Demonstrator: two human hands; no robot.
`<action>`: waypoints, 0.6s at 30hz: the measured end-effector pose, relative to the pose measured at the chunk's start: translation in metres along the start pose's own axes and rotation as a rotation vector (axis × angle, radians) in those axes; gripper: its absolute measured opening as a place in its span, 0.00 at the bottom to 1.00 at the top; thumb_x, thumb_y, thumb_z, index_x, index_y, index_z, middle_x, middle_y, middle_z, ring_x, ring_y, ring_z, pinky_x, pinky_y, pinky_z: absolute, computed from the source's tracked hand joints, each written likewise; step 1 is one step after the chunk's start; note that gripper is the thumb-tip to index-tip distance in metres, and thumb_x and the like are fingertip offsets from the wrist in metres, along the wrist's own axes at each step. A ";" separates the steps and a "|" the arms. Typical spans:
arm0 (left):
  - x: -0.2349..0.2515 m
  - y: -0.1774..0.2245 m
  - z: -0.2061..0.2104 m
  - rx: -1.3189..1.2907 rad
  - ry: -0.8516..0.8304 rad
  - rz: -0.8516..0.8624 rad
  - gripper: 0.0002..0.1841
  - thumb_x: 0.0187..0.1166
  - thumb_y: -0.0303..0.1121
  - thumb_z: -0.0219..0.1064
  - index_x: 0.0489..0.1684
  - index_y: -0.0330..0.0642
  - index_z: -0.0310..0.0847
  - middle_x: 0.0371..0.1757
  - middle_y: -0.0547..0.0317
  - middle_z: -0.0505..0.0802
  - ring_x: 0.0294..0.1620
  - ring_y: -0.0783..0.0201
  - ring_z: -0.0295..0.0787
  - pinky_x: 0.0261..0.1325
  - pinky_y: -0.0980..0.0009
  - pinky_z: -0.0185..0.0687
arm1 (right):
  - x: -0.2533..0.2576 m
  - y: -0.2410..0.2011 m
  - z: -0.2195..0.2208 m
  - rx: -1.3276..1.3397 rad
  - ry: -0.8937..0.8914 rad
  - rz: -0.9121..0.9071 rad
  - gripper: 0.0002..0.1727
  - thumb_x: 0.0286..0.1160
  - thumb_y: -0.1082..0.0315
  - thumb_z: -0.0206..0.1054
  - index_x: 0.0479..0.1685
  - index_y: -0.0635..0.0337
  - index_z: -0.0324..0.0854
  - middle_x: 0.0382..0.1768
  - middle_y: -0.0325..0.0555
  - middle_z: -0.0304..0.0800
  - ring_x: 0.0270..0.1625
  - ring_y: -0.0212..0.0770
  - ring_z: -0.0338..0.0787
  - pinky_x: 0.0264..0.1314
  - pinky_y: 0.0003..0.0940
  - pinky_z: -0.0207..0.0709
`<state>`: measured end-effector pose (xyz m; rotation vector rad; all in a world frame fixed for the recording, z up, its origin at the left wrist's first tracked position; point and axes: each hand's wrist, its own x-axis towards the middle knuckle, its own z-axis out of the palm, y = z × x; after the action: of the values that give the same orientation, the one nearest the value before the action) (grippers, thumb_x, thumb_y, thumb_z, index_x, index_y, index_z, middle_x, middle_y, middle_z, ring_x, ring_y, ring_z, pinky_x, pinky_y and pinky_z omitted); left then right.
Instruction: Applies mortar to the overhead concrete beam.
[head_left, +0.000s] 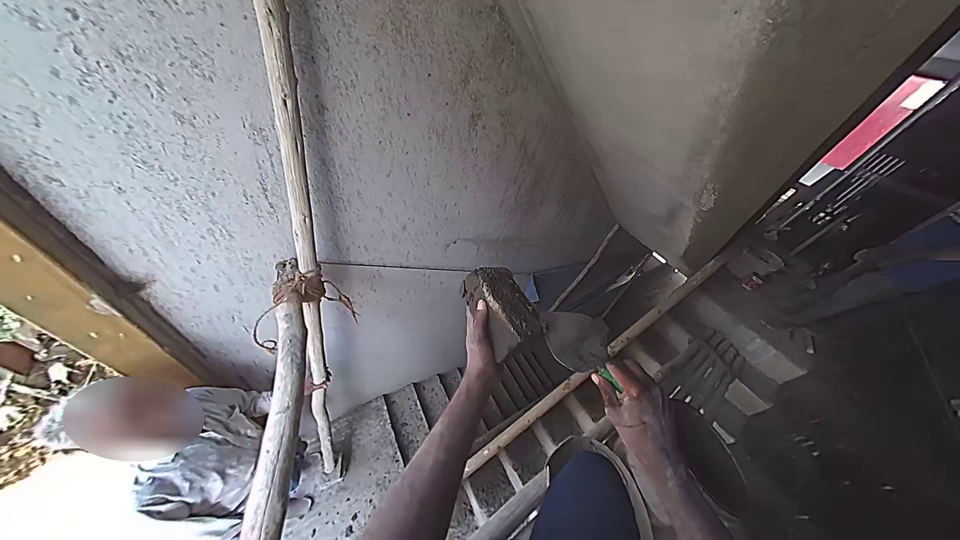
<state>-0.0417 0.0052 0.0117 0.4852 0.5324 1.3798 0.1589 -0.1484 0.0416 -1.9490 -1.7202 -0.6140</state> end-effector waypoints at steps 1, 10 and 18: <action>0.000 0.000 0.001 0.006 -0.002 0.005 0.27 0.95 0.47 0.40 0.87 0.43 0.56 0.62 0.49 0.89 0.58 0.61 0.90 0.59 0.60 0.89 | 0.001 0.002 -0.001 -0.013 0.001 -0.012 0.19 0.70 0.51 0.69 0.43 0.56 0.95 0.41 0.51 0.94 0.40 0.53 0.95 0.36 0.53 0.88; 0.003 -0.006 -0.005 0.151 -0.025 -0.014 0.32 0.93 0.47 0.46 0.94 0.48 0.42 0.77 0.46 0.80 0.69 0.60 0.85 0.67 0.60 0.85 | -0.004 0.011 -0.006 -0.039 -0.053 -0.046 0.17 0.70 0.51 0.69 0.43 0.53 0.95 0.41 0.51 0.94 0.39 0.53 0.95 0.35 0.53 0.88; 0.006 -0.017 -0.013 0.275 -0.023 -0.042 0.36 0.91 0.50 0.48 0.96 0.49 0.38 0.83 0.45 0.74 0.74 0.60 0.80 0.71 0.60 0.81 | -0.011 0.014 -0.006 0.009 -0.044 -0.061 0.16 0.69 0.53 0.69 0.42 0.54 0.95 0.40 0.49 0.94 0.38 0.50 0.95 0.34 0.50 0.88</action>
<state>-0.0356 0.0090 -0.0092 0.7066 0.7144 1.2649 0.1718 -0.1625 0.0389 -1.9234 -1.8124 -0.5881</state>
